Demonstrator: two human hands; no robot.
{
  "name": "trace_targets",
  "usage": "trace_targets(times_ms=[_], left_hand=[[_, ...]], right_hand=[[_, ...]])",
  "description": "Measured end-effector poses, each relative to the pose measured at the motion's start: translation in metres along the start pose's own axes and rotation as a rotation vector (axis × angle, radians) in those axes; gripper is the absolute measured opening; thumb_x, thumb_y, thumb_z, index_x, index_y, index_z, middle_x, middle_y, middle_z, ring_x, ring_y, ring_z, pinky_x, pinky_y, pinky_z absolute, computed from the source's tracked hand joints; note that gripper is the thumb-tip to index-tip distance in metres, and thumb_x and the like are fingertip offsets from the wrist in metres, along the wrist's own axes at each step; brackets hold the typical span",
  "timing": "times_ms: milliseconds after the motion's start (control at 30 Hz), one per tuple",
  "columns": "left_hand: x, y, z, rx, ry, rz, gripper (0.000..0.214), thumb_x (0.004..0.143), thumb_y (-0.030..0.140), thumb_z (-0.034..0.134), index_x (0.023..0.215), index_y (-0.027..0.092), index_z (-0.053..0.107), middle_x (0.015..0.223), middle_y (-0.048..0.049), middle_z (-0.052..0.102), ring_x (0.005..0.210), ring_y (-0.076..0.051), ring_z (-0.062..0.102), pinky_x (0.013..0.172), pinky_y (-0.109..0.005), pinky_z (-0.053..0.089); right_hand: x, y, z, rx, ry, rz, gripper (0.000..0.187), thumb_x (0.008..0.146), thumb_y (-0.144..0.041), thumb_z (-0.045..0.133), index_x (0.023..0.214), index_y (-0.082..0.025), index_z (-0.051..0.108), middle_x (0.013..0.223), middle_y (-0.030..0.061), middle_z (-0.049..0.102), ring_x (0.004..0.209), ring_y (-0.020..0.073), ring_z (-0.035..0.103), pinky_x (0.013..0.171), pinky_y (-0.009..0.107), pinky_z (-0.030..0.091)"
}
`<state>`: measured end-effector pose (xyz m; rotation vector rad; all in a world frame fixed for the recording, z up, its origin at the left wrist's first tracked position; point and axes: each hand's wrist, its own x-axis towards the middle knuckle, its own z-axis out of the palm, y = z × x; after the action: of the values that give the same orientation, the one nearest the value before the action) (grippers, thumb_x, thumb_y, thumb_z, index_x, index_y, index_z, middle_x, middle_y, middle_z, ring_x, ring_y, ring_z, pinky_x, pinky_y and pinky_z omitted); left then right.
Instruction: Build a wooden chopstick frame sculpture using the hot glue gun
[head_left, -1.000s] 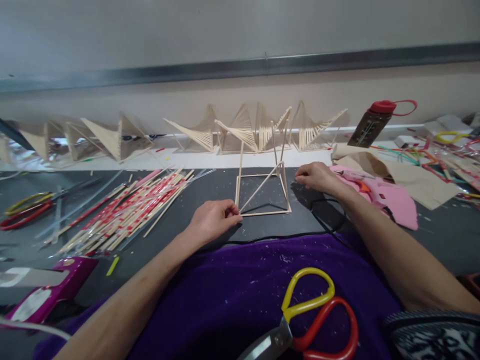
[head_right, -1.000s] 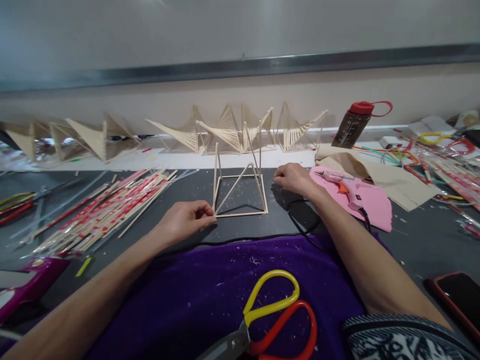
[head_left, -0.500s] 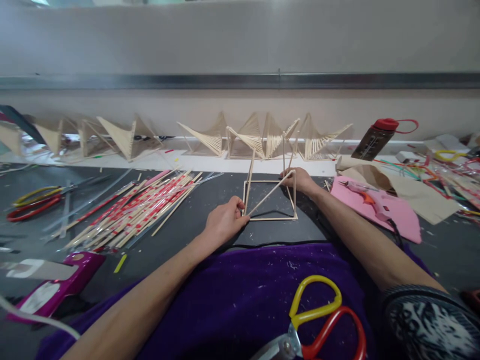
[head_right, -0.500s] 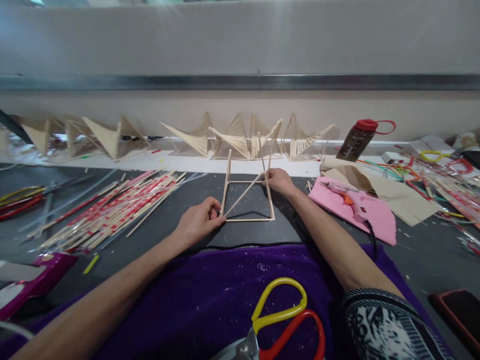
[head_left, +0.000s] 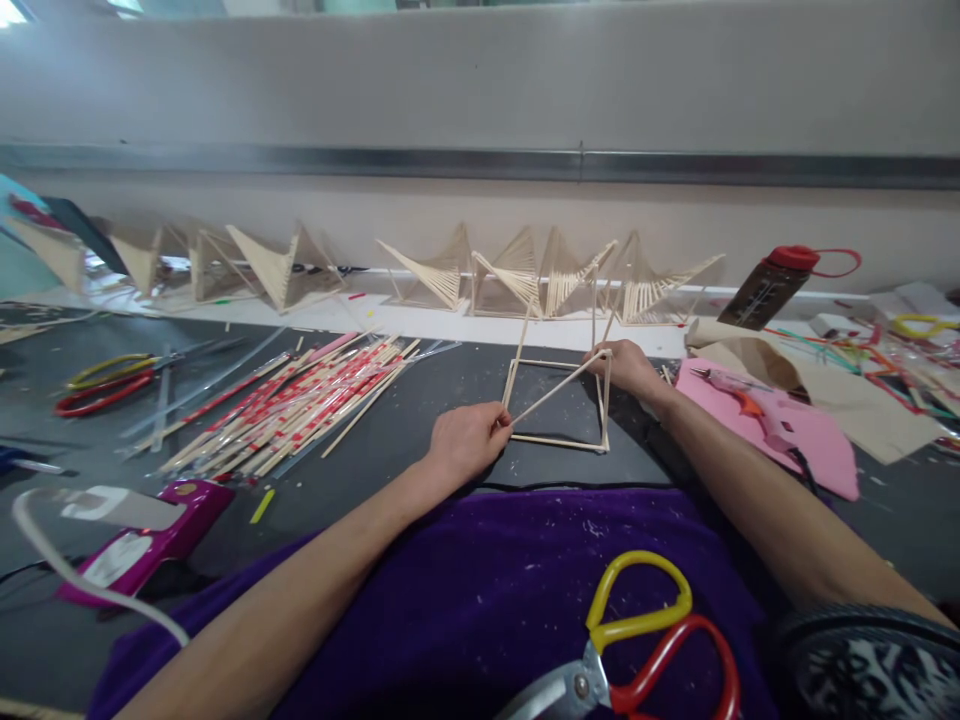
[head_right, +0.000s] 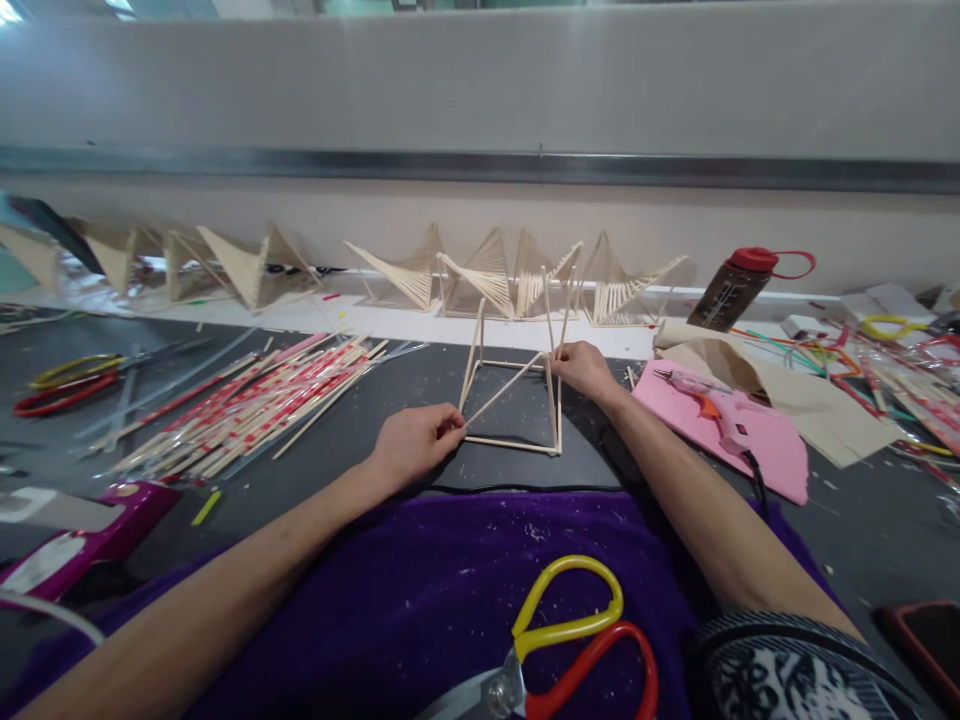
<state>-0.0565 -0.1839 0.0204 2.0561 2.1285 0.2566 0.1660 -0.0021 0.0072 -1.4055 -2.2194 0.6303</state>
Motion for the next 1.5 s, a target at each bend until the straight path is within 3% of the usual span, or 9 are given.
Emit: trace_targets(times_ms=[333, 533, 667, 800, 967, 1200, 1500], left_hand=[[0.017, -0.025, -0.014, 0.009, 0.139, -0.053, 0.025, 0.087, 0.038, 0.048, 0.096, 0.027, 0.068, 0.092, -0.0013, 0.074, 0.083, -0.020, 0.065, 0.066, -0.028, 0.039], [0.036, -0.048, -0.025, -0.119, 0.226, -0.023, 0.023, 0.081, 0.036, 0.055, 0.092, 0.025, 0.071, 0.085, -0.0028, 0.073, 0.075, -0.018, 0.063, 0.064, -0.028, 0.039], [0.053, -0.059, -0.029, -0.280, 0.189, -0.008, 0.022, 0.075, 0.033, 0.059, 0.088, 0.022, 0.073, 0.082, -0.0040, 0.072, 0.072, -0.018, 0.062, 0.064, -0.028, 0.040], [0.074, -0.063, -0.023, -0.410, 0.115, 0.082, 0.022, 0.073, 0.031, 0.060, 0.085, 0.020, 0.074, 0.079, -0.0041, 0.072, 0.073, -0.016, 0.062, 0.065, -0.026, 0.041], [0.098, -0.059, -0.016, -0.416, 0.066, 0.170, 0.024, 0.074, 0.029, 0.057, 0.086, 0.018, 0.074, 0.079, -0.0033, 0.072, 0.072, -0.015, 0.061, 0.065, -0.025, 0.041], [0.121, -0.055, -0.005, -0.353, 0.121, 0.223, 0.024, 0.075, 0.028, 0.058, 0.087, 0.018, 0.075, 0.081, -0.0024, 0.072, 0.076, -0.016, 0.062, 0.068, -0.026, 0.042], [0.119, -0.059, 0.008, -0.254, 0.220, 0.204, 0.024, 0.078, 0.029, 0.056, 0.089, 0.020, 0.074, 0.087, -0.0018, 0.073, 0.080, -0.017, 0.063, 0.070, -0.026, 0.043]], right_hand=[[-0.024, 0.004, -0.006, 0.143, -0.070, 0.032, 0.022, 0.074, -0.034, 0.058, 0.079, -0.018, 0.071, 0.058, 0.0003, 0.066, 0.053, 0.0139, 0.059, 0.048, 0.022, 0.041], [-0.045, -0.021, -0.013, 0.209, -0.119, 0.013, 0.025, 0.074, -0.038, 0.061, 0.081, -0.016, 0.071, 0.054, 0.0011, 0.064, 0.050, 0.0133, 0.056, 0.045, 0.022, 0.039], [-0.061, -0.037, -0.022, 0.313, -0.154, 0.022, 0.023, 0.073, -0.038, 0.065, 0.080, -0.016, 0.069, 0.054, 0.0003, 0.062, 0.048, 0.0119, 0.054, 0.043, 0.021, 0.038], [-0.072, -0.044, -0.026, 0.452, -0.213, 0.049, 0.023, 0.068, -0.037, 0.072, 0.078, -0.017, 0.068, 0.054, -0.0005, 0.061, 0.052, 0.0127, 0.058, 0.041, 0.020, 0.039], [-0.077, -0.043, -0.030, 0.572, -0.280, 0.089, 0.025, 0.063, -0.033, 0.076, 0.079, -0.016, 0.067, 0.059, -0.0009, 0.062, 0.053, 0.0118, 0.058, 0.041, 0.020, 0.041], [-0.084, -0.043, -0.028, 0.606, -0.342, 0.091, 0.024, 0.066, -0.032, 0.075, 0.081, -0.016, 0.065, 0.063, -0.0006, 0.063, 0.058, 0.0127, 0.061, 0.044, 0.021, 0.043], [-0.089, -0.045, -0.009, 0.601, -0.463, 0.054, 0.024, 0.071, -0.028, 0.072, 0.090, -0.017, 0.063, 0.071, 0.0001, 0.065, 0.064, 0.0126, 0.063, 0.048, 0.020, 0.046]])
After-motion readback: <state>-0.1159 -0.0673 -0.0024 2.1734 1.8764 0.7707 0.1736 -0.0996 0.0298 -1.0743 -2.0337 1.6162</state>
